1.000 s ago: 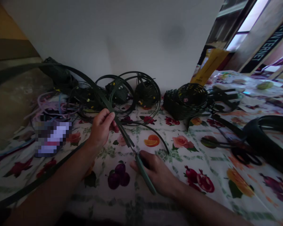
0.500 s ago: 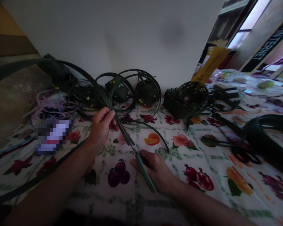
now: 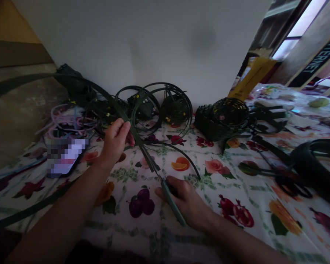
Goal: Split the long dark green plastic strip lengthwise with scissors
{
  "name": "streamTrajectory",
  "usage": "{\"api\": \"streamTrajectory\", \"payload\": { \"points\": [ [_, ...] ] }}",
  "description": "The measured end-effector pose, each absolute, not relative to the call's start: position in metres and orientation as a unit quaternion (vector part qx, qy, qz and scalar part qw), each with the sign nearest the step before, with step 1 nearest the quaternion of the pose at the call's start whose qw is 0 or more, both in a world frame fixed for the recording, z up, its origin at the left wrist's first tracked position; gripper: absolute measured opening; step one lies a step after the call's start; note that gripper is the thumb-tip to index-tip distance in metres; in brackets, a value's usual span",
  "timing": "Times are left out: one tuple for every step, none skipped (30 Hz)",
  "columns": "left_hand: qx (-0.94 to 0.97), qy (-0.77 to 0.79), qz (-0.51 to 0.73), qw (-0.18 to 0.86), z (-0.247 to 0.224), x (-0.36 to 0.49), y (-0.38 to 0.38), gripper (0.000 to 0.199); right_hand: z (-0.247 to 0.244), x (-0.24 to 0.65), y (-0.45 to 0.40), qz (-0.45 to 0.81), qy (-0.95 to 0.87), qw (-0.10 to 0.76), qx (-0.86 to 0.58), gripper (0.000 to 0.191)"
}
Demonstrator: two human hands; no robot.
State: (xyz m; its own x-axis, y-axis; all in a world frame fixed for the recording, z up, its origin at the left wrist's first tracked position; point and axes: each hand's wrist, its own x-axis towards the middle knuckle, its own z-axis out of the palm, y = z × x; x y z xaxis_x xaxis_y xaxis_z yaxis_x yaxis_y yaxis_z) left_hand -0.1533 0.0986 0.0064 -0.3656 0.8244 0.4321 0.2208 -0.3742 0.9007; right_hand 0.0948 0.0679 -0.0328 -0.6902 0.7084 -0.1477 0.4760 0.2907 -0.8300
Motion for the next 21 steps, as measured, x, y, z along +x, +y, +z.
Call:
{"api": "streamTrajectory", "payload": {
  "points": [
    [0.517,0.515,0.646,0.225,0.005,-0.153,0.099,0.032,-0.033,0.095,0.068,0.457,-0.798,0.124,-0.373,0.039],
    [0.517,0.519,0.644,0.221,0.004,-0.152,0.099,0.032,-0.033,0.095,0.068,0.45,-0.802,0.122,-0.374,0.038],
    [0.516,0.521,0.644,0.219,0.003,-0.151,0.099,0.031,-0.033,0.095,0.068,0.445,-0.805,0.118,-0.375,0.037],
    [0.515,0.52,0.645,0.221,0.003,-0.15,0.099,0.03,-0.034,0.096,0.068,0.441,-0.806,0.115,-0.377,0.037],
    [0.513,0.519,0.645,0.225,0.003,-0.149,0.098,0.03,-0.034,0.096,0.069,0.44,-0.806,0.113,-0.379,0.036],
    [0.512,0.517,0.646,0.231,0.002,-0.147,0.098,0.029,-0.034,0.096,0.069,0.439,-0.805,0.114,-0.382,0.036],
    [0.508,0.517,0.647,0.238,0.002,-0.145,0.098,0.029,-0.034,0.096,0.069,0.44,-0.804,0.115,-0.384,0.036],
    [0.502,0.517,0.649,0.244,0.001,-0.144,0.097,0.029,-0.034,0.097,0.069,0.442,-0.802,0.116,-0.386,0.036],
    [0.495,0.517,0.652,0.248,0.001,-0.143,0.097,0.029,-0.034,0.097,0.069,0.444,-0.799,0.117,-0.387,0.036],
    [0.489,0.519,0.655,0.251,0.0,-0.142,0.097,0.029,-0.034,0.097,0.069,0.448,-0.797,0.117,-0.388,0.036],
    [0.485,0.519,0.657,0.253,-0.001,-0.141,0.097,0.029,-0.034,0.096,0.069,0.451,-0.795,0.118,-0.387,0.035],
    [0.483,0.518,0.659,0.254,-0.001,-0.141,0.098,0.03,-0.034,0.096,0.069,0.455,-0.794,0.118,-0.386,0.035],
    [0.482,0.516,0.661,0.255,-0.002,-0.141,0.098,0.03,-0.034,0.096,0.069,0.458,-0.792,0.118,-0.385,0.034],
    [0.48,0.514,0.663,0.256,-0.003,-0.141,0.098,0.03,-0.034,0.096,0.069,0.461,-0.791,0.118,-0.384,0.034],
    [0.478,0.512,0.665,0.259,-0.003,-0.141,0.099,0.03,-0.034,0.096,0.069,0.462,-0.791,0.119,-0.383,0.034],
    [0.476,0.51,0.667,0.261,-0.003,-0.141,0.099,0.03,-0.034,0.095,0.069,0.461,-0.792,0.118,-0.382,0.034],
    [0.474,0.508,0.669,0.263,-0.003,-0.141,0.099,0.03,-0.034,0.095,0.068,0.459,-0.794,0.117,-0.382,0.035],
    [0.474,0.506,0.671,0.263,-0.003,-0.142,0.1,0.03,-0.035,0.096,0.068,0.455,-0.796,0.118,-0.381,0.035],
    [0.476,0.504,0.671,0.262,-0.003,-0.142,0.1,0.03,-0.035,0.096,0.068,0.451,-0.799,0.119,-0.379,0.036],
    [0.479,0.503,0.669,0.262,-0.003,-0.142,0.099,0.03,-0.035,0.096,0.068,0.449,-0.801,0.119,-0.377,0.036],
    [0.482,0.502,0.668,0.261,-0.003,-0.142,0.099,0.03,-0.036,0.096,0.067,0.45,-0.802,0.119,-0.375,0.036]
  ]
}}
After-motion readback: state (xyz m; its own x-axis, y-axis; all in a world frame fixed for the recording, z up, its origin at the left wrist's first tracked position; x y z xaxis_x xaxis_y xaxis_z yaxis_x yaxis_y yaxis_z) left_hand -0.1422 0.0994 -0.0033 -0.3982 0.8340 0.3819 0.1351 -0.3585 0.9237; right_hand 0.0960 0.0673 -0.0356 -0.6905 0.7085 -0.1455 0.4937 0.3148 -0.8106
